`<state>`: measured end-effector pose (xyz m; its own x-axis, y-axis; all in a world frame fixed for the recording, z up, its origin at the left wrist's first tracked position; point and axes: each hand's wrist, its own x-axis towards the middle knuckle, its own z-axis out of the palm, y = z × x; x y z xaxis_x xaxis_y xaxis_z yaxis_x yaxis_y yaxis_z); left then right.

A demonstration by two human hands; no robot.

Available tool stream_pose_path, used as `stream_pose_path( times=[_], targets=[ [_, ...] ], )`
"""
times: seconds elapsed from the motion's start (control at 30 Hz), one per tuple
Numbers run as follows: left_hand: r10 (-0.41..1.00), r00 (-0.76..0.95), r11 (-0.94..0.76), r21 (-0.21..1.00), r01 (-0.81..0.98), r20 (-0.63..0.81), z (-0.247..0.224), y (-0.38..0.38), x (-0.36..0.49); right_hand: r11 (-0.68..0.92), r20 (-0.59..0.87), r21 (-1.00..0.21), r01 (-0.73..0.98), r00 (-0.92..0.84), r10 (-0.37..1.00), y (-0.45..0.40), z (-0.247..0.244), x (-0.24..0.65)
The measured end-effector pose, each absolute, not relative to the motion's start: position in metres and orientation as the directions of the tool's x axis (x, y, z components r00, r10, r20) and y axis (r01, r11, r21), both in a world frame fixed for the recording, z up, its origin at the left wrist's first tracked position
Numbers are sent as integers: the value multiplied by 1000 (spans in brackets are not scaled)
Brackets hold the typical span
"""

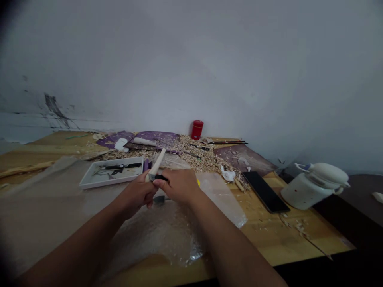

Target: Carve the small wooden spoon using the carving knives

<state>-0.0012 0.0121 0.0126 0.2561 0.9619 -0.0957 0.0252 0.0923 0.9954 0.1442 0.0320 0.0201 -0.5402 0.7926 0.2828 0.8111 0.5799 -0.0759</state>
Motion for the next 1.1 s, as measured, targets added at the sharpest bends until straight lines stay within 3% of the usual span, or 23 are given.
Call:
stream_pose_path(
  times=[0.2, 0.33, 0.4, 0.47, 0.57, 0.73, 0.9, 1.1],
  targets=[
    [966, 227, 127, 992, 7, -125, 12, 10, 1, 475, 306, -72, 877, -434, 847, 38, 19, 146],
    [940, 293, 187, 982, -13, -175, 12, 3, 6, 136, 394, -158, 978, -64, 917, 65, 20, 184],
    [919, 351, 212, 976, -57, -180, 13, 2, 6, 83, 433, -215, 973, 19, 901, 73, 21, 197],
    [905, 387, 230, 969, -93, -178, 14, 3, 5, 134, 454, -223, 966, -19, 891, 71, 20, 197],
    [906, 396, 214, 969, -126, -149, 12, 8, 1, 324, 437, -159, 933, -228, 870, 57, 16, 175],
    [951, 288, 133, 990, -53, -113, 4, 16, -4, 551, 348, -126, 825, -483, 803, 37, 13, 145],
    [959, 270, 59, 994, 93, -83, 1, 20, -4, 542, 311, -90, 835, -494, 812, 37, 17, 147],
    [954, 276, 105, 992, 68, -120, 4, 16, -2, 491, 309, -47, 870, -455, 835, 39, 20, 147]
  ],
)
